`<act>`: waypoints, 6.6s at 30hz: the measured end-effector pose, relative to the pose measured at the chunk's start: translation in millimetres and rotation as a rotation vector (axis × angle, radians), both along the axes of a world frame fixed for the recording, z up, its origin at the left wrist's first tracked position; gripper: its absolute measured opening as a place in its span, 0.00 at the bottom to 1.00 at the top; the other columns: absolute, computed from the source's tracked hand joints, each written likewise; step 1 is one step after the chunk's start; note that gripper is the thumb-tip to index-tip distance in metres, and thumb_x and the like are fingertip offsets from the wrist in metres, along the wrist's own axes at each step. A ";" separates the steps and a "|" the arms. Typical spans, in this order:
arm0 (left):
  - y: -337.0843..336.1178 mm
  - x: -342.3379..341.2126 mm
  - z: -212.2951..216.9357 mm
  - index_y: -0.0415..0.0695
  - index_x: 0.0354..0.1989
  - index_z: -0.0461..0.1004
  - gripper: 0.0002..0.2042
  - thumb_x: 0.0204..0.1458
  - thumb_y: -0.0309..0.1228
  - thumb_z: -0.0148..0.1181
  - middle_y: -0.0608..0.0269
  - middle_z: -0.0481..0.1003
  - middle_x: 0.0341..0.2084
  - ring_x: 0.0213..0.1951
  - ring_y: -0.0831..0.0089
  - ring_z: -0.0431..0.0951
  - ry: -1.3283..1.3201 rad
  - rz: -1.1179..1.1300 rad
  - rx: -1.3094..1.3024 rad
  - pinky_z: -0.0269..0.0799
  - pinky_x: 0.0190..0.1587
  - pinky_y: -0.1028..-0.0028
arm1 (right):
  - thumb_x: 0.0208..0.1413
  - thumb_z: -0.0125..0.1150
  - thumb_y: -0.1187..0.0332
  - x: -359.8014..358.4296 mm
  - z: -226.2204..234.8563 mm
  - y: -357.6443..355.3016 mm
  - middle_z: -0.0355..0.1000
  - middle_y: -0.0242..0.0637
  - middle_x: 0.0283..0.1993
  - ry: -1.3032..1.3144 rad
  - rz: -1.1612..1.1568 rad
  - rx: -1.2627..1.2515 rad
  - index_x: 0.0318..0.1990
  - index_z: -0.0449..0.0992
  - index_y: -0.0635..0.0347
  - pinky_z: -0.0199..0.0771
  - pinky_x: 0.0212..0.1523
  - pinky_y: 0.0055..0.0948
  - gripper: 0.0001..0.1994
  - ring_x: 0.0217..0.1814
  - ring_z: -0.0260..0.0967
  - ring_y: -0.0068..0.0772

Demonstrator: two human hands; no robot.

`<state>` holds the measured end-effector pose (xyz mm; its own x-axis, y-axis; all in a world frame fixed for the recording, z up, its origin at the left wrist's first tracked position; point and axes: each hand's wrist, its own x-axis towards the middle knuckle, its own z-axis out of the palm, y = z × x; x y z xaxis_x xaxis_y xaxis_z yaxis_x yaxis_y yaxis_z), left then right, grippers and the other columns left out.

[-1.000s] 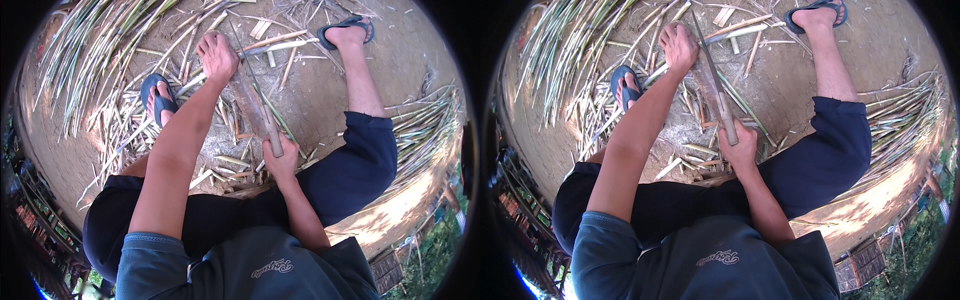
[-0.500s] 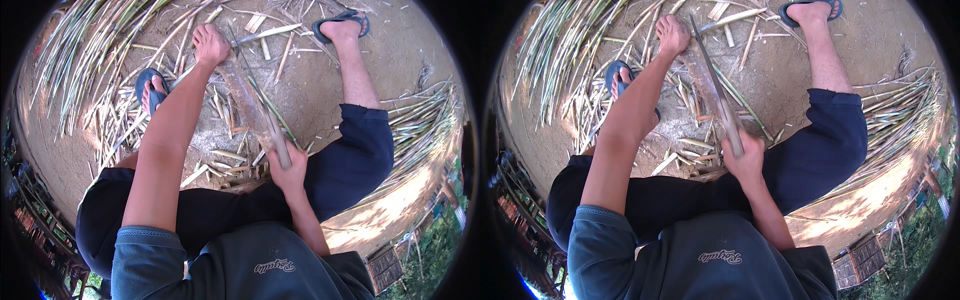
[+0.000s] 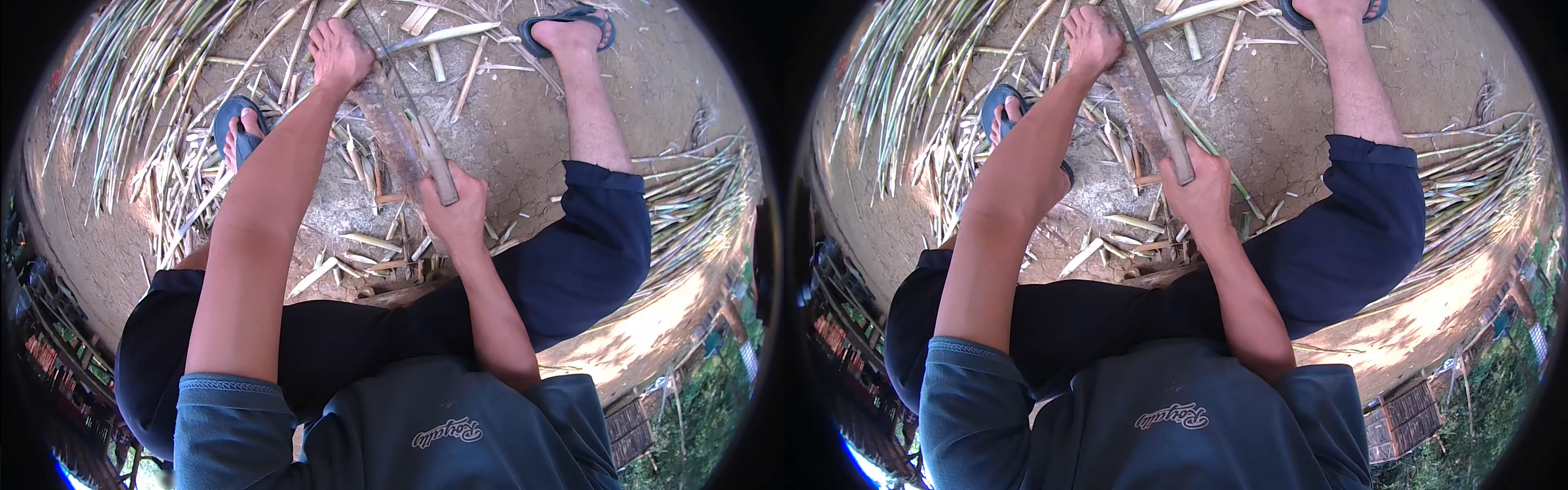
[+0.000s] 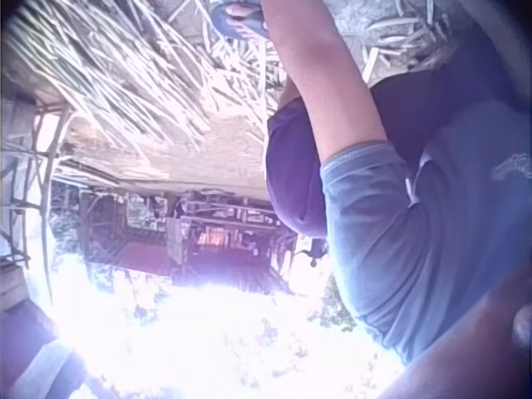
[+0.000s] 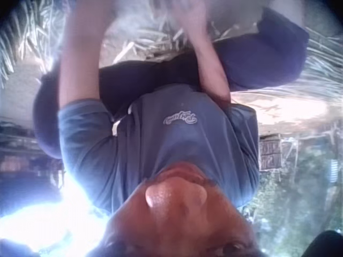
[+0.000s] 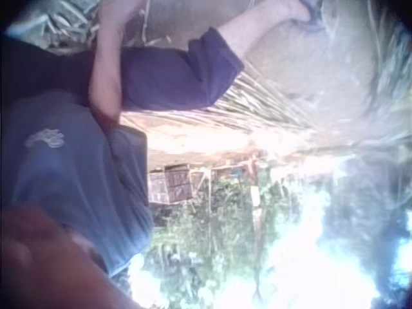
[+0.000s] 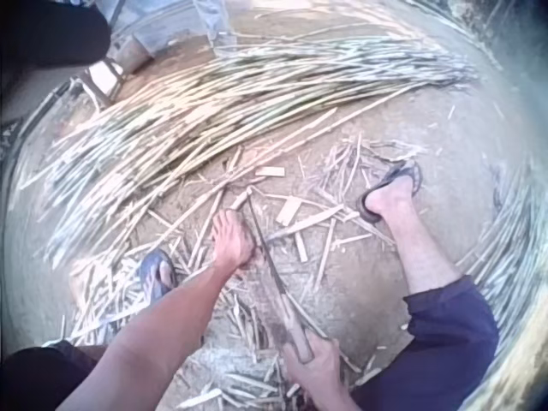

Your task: The person sits on the ground and uses a large knife to chop long bamboo stalks into smaller pieces. They repeatedly pick up stalks, position them on a wooden block, and strike them with the knife to create uniform segments.

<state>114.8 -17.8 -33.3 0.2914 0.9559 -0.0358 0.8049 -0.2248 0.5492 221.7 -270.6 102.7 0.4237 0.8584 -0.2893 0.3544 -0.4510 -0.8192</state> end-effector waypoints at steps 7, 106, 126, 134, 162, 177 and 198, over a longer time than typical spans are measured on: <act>3.1 -8.9 -10.1 0.38 0.46 0.62 0.18 0.49 0.33 0.53 0.44 0.61 0.48 0.57 0.47 0.57 0.117 0.024 0.134 0.53 0.61 0.50 | 0.46 0.62 0.75 4.1 52.0 -74.6 0.71 0.53 0.22 0.020 0.003 0.007 0.35 0.78 0.67 0.75 0.27 0.36 0.08 0.25 0.76 0.51; 3.9 140.6 48.1 0.40 0.45 0.80 0.17 0.54 0.37 0.52 0.48 0.80 0.42 0.45 0.55 0.81 0.304 -0.200 -0.480 0.75 0.50 0.60 | 0.47 0.60 0.76 -1.1 13.6 -51.9 0.69 0.49 0.18 0.017 -0.004 -0.034 0.31 0.77 0.65 0.70 0.24 0.34 0.04 0.18 0.71 0.43; 3.5 140.8 43.4 0.42 0.41 0.82 0.15 0.52 0.38 0.57 0.51 0.80 0.43 0.45 0.56 0.81 0.213 -0.250 -0.360 0.77 0.47 0.62 | 0.49 0.59 0.74 0.3 41.2 -114.1 0.64 0.35 0.14 -0.021 -0.092 -0.113 0.26 0.74 0.63 0.66 0.21 0.26 0.03 0.16 0.64 0.18; -36.8 101.6 57.7 0.41 0.47 0.66 0.23 0.52 0.45 0.60 0.54 0.72 0.40 0.48 0.61 0.70 0.106 -0.243 0.145 0.65 0.55 0.55 | 0.50 0.54 0.78 9.1 100.4 -141.8 0.64 0.25 0.19 0.290 -0.628 -0.040 0.27 0.74 0.64 0.56 0.21 0.17 0.03 0.19 0.59 0.12; -46.5 -56.6 15.7 0.40 0.24 0.80 0.26 0.61 0.47 0.43 0.40 0.78 0.21 0.26 0.45 0.81 0.295 0.016 0.022 0.78 0.35 0.53 | 0.48 0.58 0.75 4.9 61.7 -75.9 0.66 0.33 0.15 -0.042 -0.027 0.098 0.25 0.75 0.64 0.63 0.21 0.23 0.03 0.15 0.64 0.19; -38.1 -61.0 54.1 0.36 0.39 0.80 0.32 0.60 0.52 0.35 0.40 0.78 0.40 0.46 0.46 0.79 0.329 -0.047 -0.466 0.72 0.52 0.56 | 0.47 0.59 0.75 58.9 74.9 -67.5 0.63 0.31 0.13 -0.053 0.118 -0.038 0.23 0.74 0.65 0.61 0.20 0.23 0.05 0.16 0.61 0.16; -23.4 -66.6 48.0 0.32 0.43 0.77 0.35 0.62 0.55 0.32 0.39 0.77 0.41 0.44 0.50 0.79 0.286 -0.069 -0.644 0.71 0.52 0.53 | 0.46 0.59 0.74 117.3 1.7 -34.0 0.66 0.27 0.17 0.055 0.220 -0.094 0.25 0.75 0.64 0.61 0.23 0.23 0.03 0.19 0.61 0.16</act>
<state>48.2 -41.3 14.7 0.2457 0.6983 -0.6723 0.9330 0.0178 0.3595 339.0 -304.7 104.4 0.2115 0.8962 -0.3900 0.4087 -0.4435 -0.7976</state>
